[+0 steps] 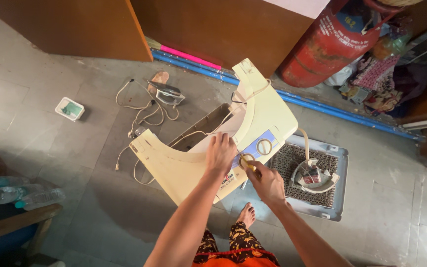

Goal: The person reassembles the top control panel of a disassembled washing machine. They align the panel over the main body, secure it using a screwdriver to tighten screws, and then adjust the knobs on the control panel.

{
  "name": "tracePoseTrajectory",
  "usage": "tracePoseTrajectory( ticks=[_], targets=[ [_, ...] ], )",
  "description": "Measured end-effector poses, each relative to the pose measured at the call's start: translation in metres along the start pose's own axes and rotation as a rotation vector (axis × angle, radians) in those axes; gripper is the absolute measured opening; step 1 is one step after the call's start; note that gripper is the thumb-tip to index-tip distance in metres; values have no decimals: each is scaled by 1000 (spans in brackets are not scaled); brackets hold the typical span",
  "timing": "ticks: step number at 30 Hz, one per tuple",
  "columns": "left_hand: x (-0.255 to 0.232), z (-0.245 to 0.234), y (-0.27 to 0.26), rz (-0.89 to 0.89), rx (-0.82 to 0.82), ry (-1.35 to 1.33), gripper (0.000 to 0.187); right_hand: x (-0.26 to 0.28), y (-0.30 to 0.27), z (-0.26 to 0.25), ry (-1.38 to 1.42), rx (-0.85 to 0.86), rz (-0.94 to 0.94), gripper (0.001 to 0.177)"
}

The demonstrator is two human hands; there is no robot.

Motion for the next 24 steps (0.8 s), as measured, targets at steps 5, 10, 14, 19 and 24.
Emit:
tracePoseTrajectory(
  ticks=[5,10,14,19,24],
  targets=[
    [3,-9,7,-90,-105,-34,17,0,-2,-4,-3,-16,0,32],
    [21,-35,23,-125,-118,-250,14,9,5,-14,23,-101,-77,30],
    [32,-35,25,-128,12,-326,7,24,27,-21,62,-93,-75,29],
    [33,-28,14,-110,-3,-349,13,32,48,-28,71,-98,-100,30],
    [25,-28,11,-96,-29,-272,14,30,49,-29,28,-97,-119,31]
  ],
)
Point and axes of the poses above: each hand's wrist, its own y-axis towards the middle knuckle, its own z-axis out of the palm, x = y × z, the point moved 2 cm from there along y, towards the middle knuckle, and after that the axes turned 13 degrees about -z, right-handed, at the moved point
